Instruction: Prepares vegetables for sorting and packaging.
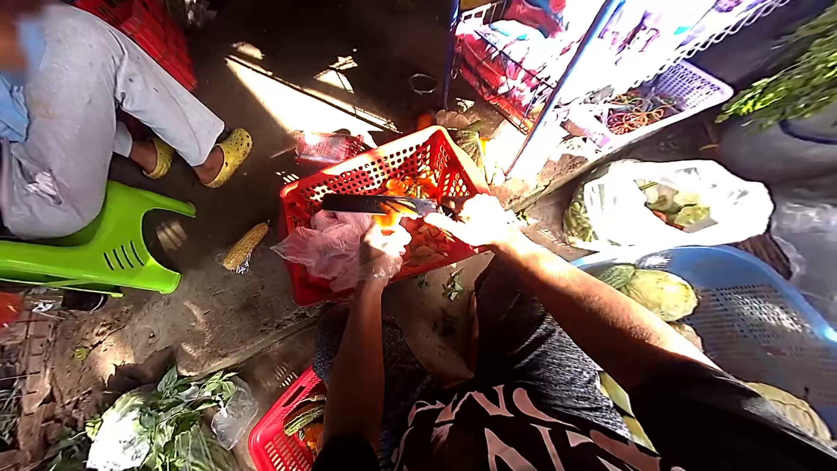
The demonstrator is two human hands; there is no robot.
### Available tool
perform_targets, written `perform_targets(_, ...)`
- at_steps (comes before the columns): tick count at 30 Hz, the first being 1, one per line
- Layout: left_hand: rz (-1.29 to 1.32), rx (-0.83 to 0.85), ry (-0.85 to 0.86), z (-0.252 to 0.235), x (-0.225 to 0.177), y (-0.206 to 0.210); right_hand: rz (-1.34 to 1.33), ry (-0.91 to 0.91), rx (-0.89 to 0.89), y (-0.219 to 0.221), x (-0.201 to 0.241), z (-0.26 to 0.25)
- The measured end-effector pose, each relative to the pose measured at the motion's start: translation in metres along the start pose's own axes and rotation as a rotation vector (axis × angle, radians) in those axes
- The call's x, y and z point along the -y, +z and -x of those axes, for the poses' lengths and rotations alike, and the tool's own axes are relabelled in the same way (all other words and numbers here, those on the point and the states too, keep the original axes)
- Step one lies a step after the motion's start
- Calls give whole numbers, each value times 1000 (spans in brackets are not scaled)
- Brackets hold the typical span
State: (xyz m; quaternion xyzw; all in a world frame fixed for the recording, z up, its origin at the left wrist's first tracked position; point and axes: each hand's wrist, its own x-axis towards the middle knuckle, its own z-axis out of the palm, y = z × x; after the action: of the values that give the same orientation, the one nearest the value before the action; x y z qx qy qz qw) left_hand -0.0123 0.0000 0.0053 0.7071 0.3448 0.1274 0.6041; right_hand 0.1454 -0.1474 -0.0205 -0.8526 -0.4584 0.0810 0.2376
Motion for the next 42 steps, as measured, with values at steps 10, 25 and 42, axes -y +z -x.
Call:
perform_targets(10, 495, 232, -18, -15, -10, -74, -403, 295, -52, -32, -33, 1)
perform_targets(25, -591, 348, 78, -120, -25, 11, -1033, 341, -261, -24, -36, 33)
perform_targets(42, -1058, 458, 39, -171, 60, 118, -779, 317, -359, -41, -47, 40)
